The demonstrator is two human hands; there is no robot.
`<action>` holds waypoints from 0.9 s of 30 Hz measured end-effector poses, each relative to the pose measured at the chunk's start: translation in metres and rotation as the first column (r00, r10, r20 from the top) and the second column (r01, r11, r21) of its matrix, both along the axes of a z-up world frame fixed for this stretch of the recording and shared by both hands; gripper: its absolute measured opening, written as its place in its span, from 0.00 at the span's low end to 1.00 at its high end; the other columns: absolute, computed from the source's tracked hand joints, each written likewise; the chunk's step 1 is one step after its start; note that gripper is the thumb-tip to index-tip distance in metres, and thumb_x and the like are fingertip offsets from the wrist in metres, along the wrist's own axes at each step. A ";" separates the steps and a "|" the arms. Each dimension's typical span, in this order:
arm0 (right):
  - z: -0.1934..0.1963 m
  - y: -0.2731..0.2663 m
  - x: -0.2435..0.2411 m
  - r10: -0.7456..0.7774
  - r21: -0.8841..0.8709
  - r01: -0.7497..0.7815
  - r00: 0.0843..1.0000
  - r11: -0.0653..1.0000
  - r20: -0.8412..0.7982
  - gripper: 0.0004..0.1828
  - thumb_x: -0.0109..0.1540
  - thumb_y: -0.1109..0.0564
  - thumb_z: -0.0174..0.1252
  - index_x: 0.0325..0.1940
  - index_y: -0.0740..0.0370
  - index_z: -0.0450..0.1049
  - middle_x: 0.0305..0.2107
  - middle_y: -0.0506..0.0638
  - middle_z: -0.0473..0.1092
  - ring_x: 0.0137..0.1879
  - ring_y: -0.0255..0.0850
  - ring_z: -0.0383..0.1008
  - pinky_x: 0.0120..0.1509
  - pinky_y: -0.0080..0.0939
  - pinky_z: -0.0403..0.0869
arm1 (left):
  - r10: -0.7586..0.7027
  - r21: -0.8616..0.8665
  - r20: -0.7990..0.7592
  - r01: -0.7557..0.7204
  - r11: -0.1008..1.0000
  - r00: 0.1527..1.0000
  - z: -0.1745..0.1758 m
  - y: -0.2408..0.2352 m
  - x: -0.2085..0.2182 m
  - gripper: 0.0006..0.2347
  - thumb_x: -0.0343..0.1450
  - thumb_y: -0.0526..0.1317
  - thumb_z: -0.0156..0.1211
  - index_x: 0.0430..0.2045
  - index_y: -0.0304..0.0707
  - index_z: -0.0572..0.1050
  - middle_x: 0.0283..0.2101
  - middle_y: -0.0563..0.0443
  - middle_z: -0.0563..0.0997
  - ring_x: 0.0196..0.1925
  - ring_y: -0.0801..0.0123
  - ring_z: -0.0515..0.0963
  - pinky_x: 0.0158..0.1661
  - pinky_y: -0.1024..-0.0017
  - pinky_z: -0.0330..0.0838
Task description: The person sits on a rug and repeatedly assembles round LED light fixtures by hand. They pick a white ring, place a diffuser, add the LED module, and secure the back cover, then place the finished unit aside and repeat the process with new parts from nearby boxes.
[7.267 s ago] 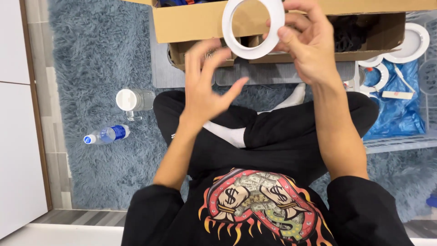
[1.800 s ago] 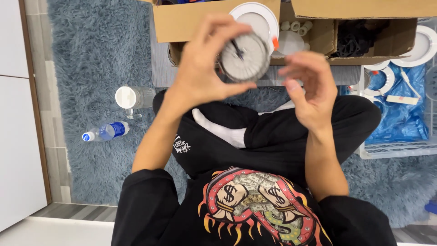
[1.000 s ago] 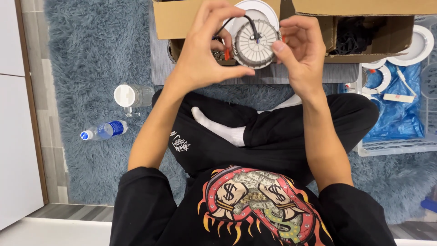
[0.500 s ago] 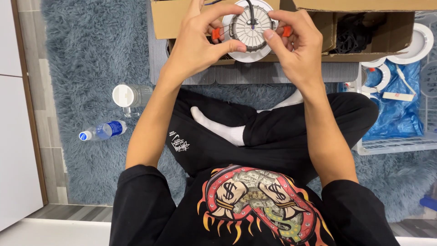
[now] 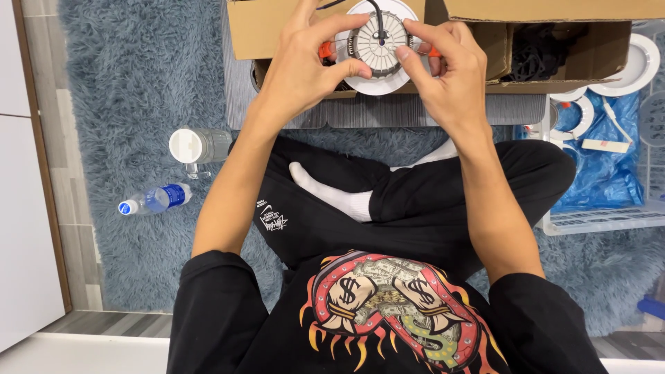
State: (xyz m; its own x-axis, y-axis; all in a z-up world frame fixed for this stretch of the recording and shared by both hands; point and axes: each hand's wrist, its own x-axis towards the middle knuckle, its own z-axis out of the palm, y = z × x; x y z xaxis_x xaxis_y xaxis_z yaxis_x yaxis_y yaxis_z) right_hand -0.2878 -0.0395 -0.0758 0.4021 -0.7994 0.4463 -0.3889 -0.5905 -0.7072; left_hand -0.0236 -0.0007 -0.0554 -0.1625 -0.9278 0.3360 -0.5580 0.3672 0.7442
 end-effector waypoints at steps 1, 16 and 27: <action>-0.002 0.000 0.000 -0.004 -0.005 0.004 1.000 1.000 -0.003 0.14 0.77 0.59 0.71 0.67 0.58 0.82 0.37 0.49 0.64 0.39 0.37 0.64 0.49 0.40 0.71 | -0.007 -0.003 -0.010 0.007 1.000 1.000 0.000 0.000 0.000 0.23 0.71 0.41 0.86 0.59 0.43 0.82 0.65 0.40 0.70 0.72 0.47 0.70 0.64 0.53 0.74; -0.007 -0.002 0.001 0.007 -0.018 -0.007 1.000 1.000 0.012 0.14 0.77 0.61 0.71 0.67 0.61 0.83 0.37 0.50 0.65 0.38 0.38 0.63 0.50 0.41 0.70 | -0.112 -0.116 -0.023 0.109 0.987 0.993 0.002 -0.003 0.000 0.20 0.72 0.35 0.84 0.56 0.30 0.80 0.63 0.43 0.81 0.67 0.53 0.80 0.57 0.64 0.79; -0.002 0.000 0.003 0.021 0.011 -0.021 1.000 1.000 0.013 0.13 0.77 0.62 0.70 0.66 0.60 0.81 0.41 0.51 0.67 0.36 0.36 0.63 0.45 0.38 0.70 | -0.125 -0.039 0.002 0.125 0.991 0.992 0.004 -0.001 0.001 0.22 0.74 0.36 0.83 0.59 0.35 0.75 0.66 0.41 0.79 0.65 0.53 0.81 0.47 0.66 0.77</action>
State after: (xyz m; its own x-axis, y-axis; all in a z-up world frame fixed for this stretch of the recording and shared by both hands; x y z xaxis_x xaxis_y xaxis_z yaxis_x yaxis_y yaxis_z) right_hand -0.2848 -0.0398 -0.0774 0.4132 -0.7956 0.4430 -0.3669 -0.5907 -0.7187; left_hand -0.0228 -0.0020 -0.0518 -0.2767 -0.8864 0.3712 -0.5057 0.4628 0.7281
